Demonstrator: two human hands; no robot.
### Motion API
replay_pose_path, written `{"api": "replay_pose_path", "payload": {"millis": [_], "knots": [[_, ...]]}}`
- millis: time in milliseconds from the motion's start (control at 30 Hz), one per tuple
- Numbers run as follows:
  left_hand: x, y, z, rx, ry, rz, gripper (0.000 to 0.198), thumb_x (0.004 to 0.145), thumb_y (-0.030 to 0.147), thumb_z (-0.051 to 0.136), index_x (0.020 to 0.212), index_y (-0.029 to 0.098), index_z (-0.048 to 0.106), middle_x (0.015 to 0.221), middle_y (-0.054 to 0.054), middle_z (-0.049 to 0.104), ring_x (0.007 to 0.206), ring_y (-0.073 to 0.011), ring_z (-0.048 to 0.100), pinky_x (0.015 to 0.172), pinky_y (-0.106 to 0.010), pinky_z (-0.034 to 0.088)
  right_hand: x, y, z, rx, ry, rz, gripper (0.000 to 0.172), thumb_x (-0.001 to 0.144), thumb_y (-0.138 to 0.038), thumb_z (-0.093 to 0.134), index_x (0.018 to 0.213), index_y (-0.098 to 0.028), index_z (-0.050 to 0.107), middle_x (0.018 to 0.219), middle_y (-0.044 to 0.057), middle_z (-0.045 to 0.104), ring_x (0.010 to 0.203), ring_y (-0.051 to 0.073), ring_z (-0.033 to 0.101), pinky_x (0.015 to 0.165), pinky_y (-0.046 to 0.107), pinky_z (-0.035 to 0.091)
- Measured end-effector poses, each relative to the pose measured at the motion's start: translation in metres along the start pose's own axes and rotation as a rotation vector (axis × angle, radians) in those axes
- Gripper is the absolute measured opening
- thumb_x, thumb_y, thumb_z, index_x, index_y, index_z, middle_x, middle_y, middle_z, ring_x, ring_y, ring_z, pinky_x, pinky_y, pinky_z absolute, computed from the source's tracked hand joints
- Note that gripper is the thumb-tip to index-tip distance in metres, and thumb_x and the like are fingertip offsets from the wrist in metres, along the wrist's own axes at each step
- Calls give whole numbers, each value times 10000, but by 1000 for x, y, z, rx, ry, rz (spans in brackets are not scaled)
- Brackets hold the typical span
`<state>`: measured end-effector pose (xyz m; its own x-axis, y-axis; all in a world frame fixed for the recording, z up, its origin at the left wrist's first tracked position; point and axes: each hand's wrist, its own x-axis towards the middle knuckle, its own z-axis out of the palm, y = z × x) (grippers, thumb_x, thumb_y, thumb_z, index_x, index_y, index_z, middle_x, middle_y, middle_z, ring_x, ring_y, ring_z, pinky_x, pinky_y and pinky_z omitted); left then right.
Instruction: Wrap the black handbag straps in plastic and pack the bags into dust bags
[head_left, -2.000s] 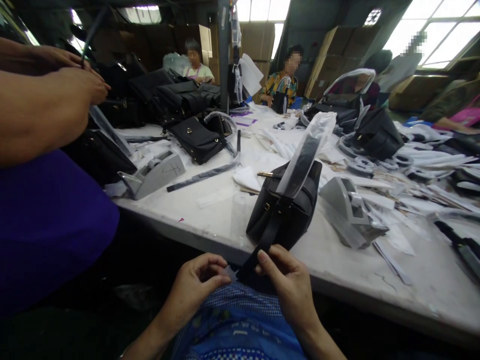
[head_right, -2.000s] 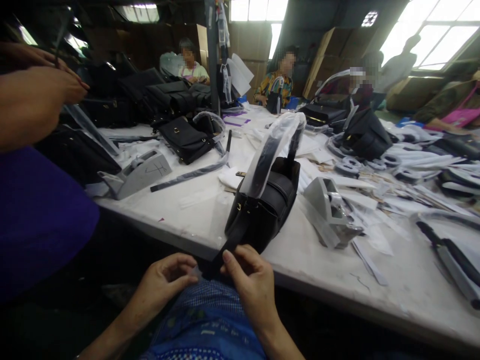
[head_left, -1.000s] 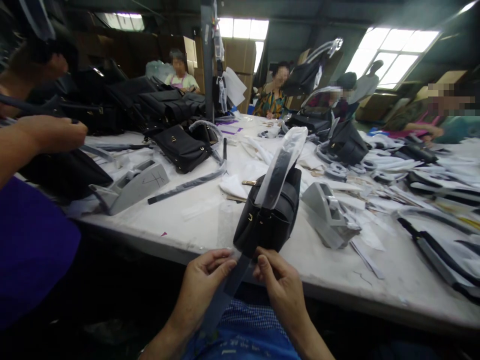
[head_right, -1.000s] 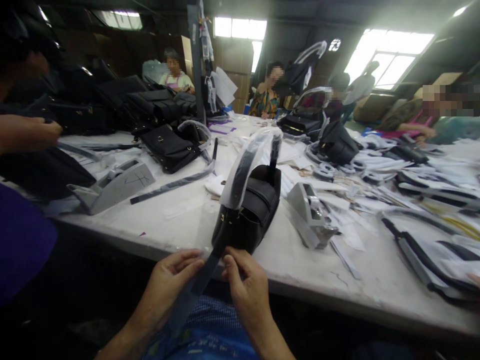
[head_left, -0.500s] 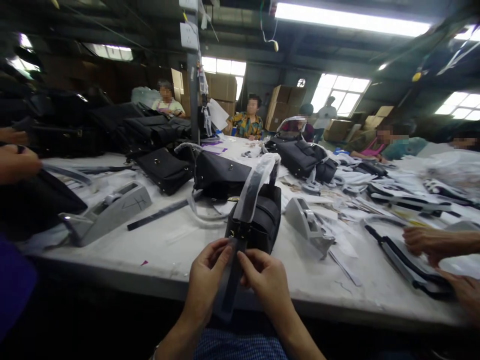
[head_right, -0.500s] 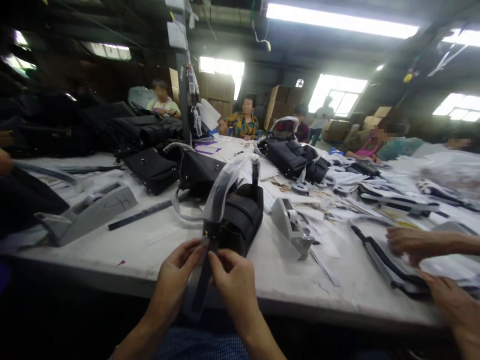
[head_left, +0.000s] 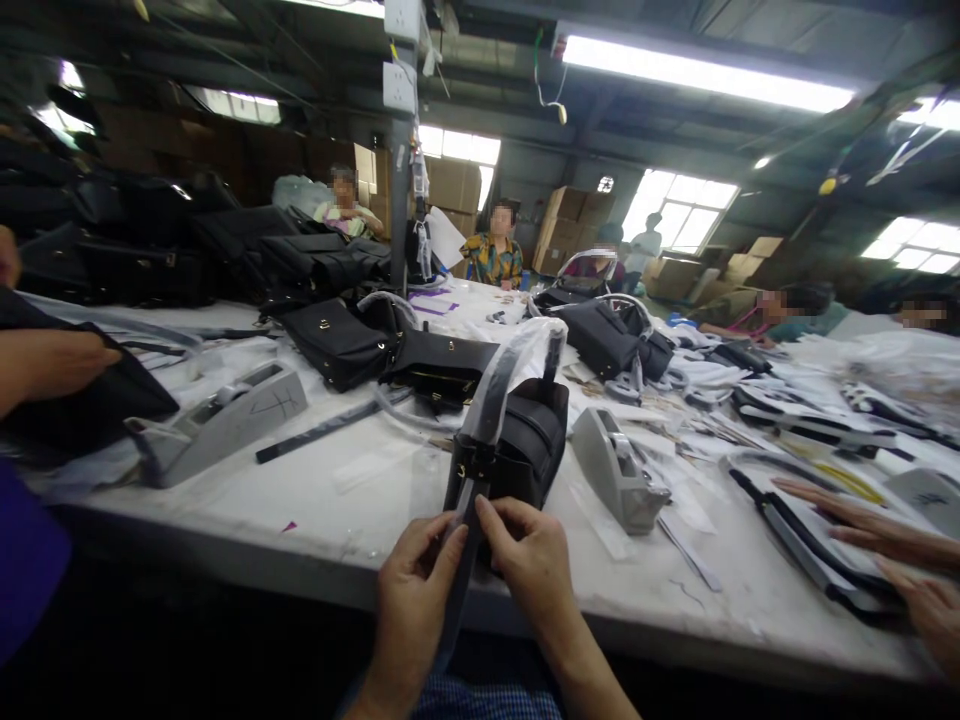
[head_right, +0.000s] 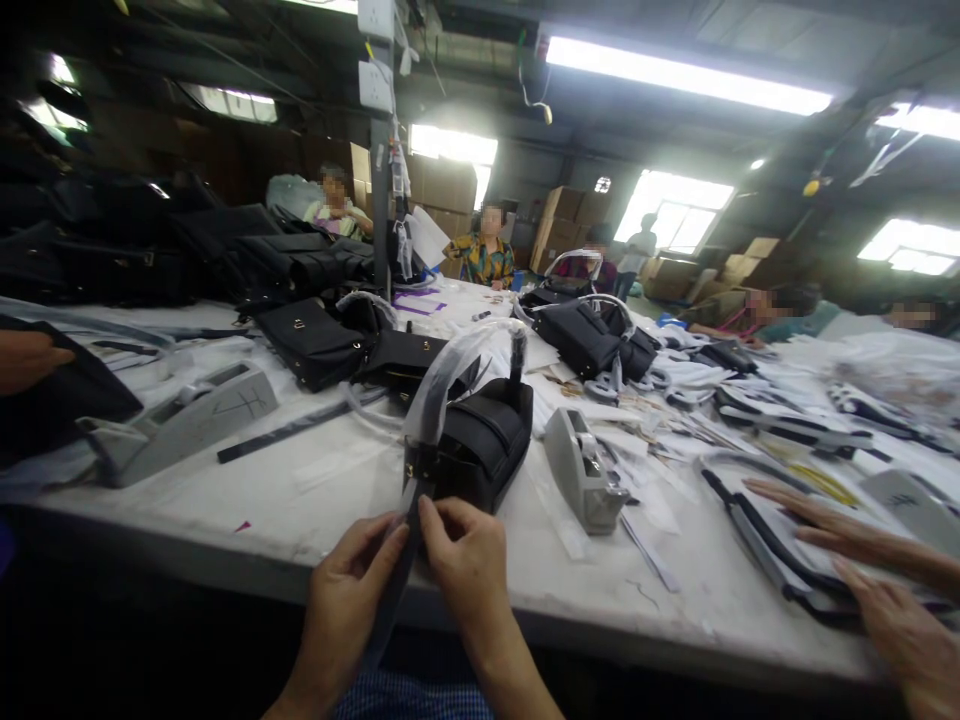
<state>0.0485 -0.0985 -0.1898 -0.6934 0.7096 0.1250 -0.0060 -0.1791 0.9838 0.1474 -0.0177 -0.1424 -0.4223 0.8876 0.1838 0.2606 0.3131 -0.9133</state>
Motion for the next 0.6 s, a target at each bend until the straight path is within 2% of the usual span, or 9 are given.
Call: {"api": "replay_pose_path", "payload": {"millis": [100, 167, 233, 367, 500, 600], "knots": [[-3, 7, -4, 182, -12, 281, 155, 878, 296, 673, 988, 263, 778, 948, -46, 737, 896, -196, 693, 827, -258, 546, 1, 1, 3, 93, -15, 73, 417, 864, -491, 646, 610, -162, 675, 498, 5, 608, 431, 111, 532, 432, 199, 381], [-3, 8, -8, 289, -50, 434, 212, 890, 224, 646, 1049, 278, 776, 939, -48, 740, 876, -185, 704, 828, -235, 551, 0, 3, 4, 185, -39, 140, 445, 848, -509, 661, 575, -158, 629, 464, 5, 596, 407, 106, 521, 425, 194, 381], [-1, 8, -13, 366, -104, 523, 299, 898, 179, 621, 1149, 288, 742, 947, -51, 747, 876, -177, 716, 829, -210, 551, -1, 4, 4, 270, -72, 163, 477, 853, -546, 649, 586, -152, 622, 466, 15, 605, 407, 106, 528, 434, 193, 395], [2, 5, -21, 461, -189, 578, 359, 911, 172, 600, 1236, 296, 687, 1023, -71, 762, 949, -203, 724, 873, -224, 548, -4, 5, 4, 320, -114, 108, 474, 869, -572, 637, 675, -140, 658, 557, 39, 659, 483, 121, 589, 492, 200, 443], [-6, 4, -25, 459, -207, 545, 348, 912, 181, 595, 1219, 305, 699, 1036, -82, 765, 967, -226, 724, 883, -260, 553, -7, 5, 5, 257, -110, 104, 421, 858, -517, 677, 661, -145, 663, 495, 13, 619, 457, 111, 553, 479, 196, 419], [-16, 7, -29, 392, -314, 507, 326, 905, 192, 601, 1184, 308, 725, 966, -74, 769, 891, -213, 726, 818, -260, 566, -6, 5, 3, 314, -126, 119, 454, 859, -520, 667, 595, -154, 617, 485, 6, 603, 444, 102, 522, 463, 195, 400]]}}
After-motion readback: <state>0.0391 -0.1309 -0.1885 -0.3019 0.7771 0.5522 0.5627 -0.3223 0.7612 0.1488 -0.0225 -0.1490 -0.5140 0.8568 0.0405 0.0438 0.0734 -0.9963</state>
